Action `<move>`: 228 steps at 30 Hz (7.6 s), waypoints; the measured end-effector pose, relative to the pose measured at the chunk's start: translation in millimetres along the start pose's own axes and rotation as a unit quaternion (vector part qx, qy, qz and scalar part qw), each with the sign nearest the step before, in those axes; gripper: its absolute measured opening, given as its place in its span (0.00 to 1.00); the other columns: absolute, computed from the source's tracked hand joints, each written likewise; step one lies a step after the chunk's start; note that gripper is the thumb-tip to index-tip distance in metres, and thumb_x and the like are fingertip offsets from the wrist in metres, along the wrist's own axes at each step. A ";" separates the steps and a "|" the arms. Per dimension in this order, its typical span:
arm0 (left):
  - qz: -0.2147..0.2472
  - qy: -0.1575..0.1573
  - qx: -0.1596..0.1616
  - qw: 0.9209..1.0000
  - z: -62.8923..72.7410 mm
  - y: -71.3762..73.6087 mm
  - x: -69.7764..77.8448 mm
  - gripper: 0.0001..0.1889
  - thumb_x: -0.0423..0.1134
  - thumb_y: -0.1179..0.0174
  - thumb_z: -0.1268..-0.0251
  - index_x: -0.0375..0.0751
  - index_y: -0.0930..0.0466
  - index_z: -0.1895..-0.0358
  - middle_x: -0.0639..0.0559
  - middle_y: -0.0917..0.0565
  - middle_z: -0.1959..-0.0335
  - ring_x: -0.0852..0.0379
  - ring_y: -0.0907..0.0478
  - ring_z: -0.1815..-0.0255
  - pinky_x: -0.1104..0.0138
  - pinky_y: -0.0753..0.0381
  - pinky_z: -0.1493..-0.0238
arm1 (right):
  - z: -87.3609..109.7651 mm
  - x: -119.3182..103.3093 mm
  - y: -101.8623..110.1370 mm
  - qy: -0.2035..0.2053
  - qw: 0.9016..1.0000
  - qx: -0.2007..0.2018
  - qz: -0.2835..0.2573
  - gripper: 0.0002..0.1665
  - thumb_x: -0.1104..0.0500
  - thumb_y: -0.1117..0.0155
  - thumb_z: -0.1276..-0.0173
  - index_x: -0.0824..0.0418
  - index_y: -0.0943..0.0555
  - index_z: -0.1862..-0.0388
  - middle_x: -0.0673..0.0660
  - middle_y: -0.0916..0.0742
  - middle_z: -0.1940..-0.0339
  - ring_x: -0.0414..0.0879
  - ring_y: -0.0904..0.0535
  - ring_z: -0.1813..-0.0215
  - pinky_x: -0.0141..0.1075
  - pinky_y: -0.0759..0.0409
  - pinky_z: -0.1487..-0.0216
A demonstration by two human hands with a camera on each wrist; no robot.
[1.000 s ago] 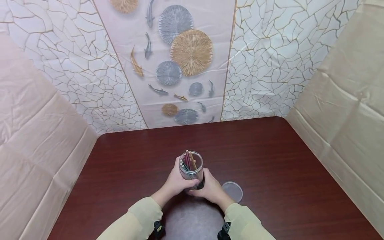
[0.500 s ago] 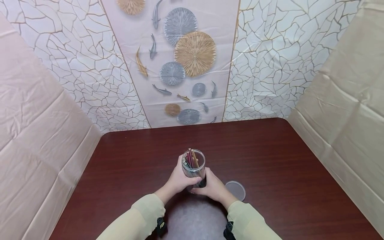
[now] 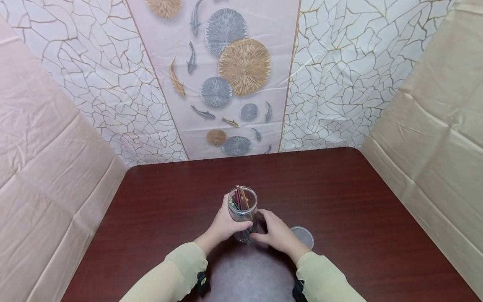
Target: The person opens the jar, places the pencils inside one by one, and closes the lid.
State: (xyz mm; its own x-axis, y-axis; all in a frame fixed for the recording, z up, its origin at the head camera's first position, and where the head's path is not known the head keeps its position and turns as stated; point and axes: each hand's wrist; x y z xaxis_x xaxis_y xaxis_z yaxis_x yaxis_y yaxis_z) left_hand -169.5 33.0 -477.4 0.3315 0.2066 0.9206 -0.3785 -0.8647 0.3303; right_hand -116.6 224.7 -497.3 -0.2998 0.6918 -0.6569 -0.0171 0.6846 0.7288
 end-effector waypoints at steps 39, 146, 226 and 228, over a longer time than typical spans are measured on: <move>0.013 0.010 0.001 1.000 -0.6 -2.7 -4.4 0.50 0.42 0.23 0.63 0.55 0.45 0.34 0.53 0.23 0.50 0.59 0.24 0.51 0.63 0.28 0.48 | 61.2 63.2 48.3 -0.056 0.982 0.033 0.177 0.48 0.43 0.23 0.58 0.70 0.26 0.42 0.65 0.25 0.51 0.63 0.33 0.52 0.54 0.33 0.52; 0.015 -0.036 -0.198 0.980 -22.6 22.9 -15.1 0.48 0.35 0.27 0.57 0.49 0.48 0.32 0.56 0.28 0.42 0.62 0.30 0.44 0.67 0.34 0.40 | -63.6 -76.8 66.9 0.165 0.985 -0.032 -0.038 0.43 0.56 0.21 0.57 0.63 0.29 0.41 0.54 0.24 0.44 0.46 0.28 0.42 0.40 0.29 0.43; -0.091 0.032 -0.062 0.993 -12.4 8.2 -14.4 0.48 0.48 0.23 0.65 0.46 0.41 0.37 0.55 0.25 0.47 0.61 0.28 0.48 0.65 0.29 0.46 | -44.5 -58.7 53.9 0.057 0.992 0.005 -0.117 0.52 0.58 0.24 0.50 0.60 0.42 0.29 0.60 0.30 0.35 0.52 0.34 0.37 0.49 0.38 0.38; -0.089 0.034 -0.065 0.993 -12.3 8.5 -13.7 0.48 0.48 0.23 0.65 0.46 0.41 0.37 0.55 0.25 0.47 0.60 0.28 0.48 0.65 0.29 0.46 | -46.8 -60.1 55.3 0.057 0.992 -0.004 -0.113 0.51 0.57 0.24 0.51 0.60 0.40 0.31 0.60 0.29 0.36 0.53 0.33 0.38 0.49 0.37 0.39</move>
State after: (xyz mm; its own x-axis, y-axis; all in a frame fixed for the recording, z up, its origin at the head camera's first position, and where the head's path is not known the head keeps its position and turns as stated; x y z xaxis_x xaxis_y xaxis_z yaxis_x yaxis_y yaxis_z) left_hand -188.0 28.4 -484.7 0.3449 0.3856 0.8558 -0.4284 -0.7465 0.5091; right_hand -144.1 210.2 -408.5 -0.3929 0.4909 -0.7775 -0.1032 0.8167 0.5678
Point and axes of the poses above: each hand's wrist, its own z-axis away from the middle knuckle, its own y-axis out of the back of the hand, x = y × z
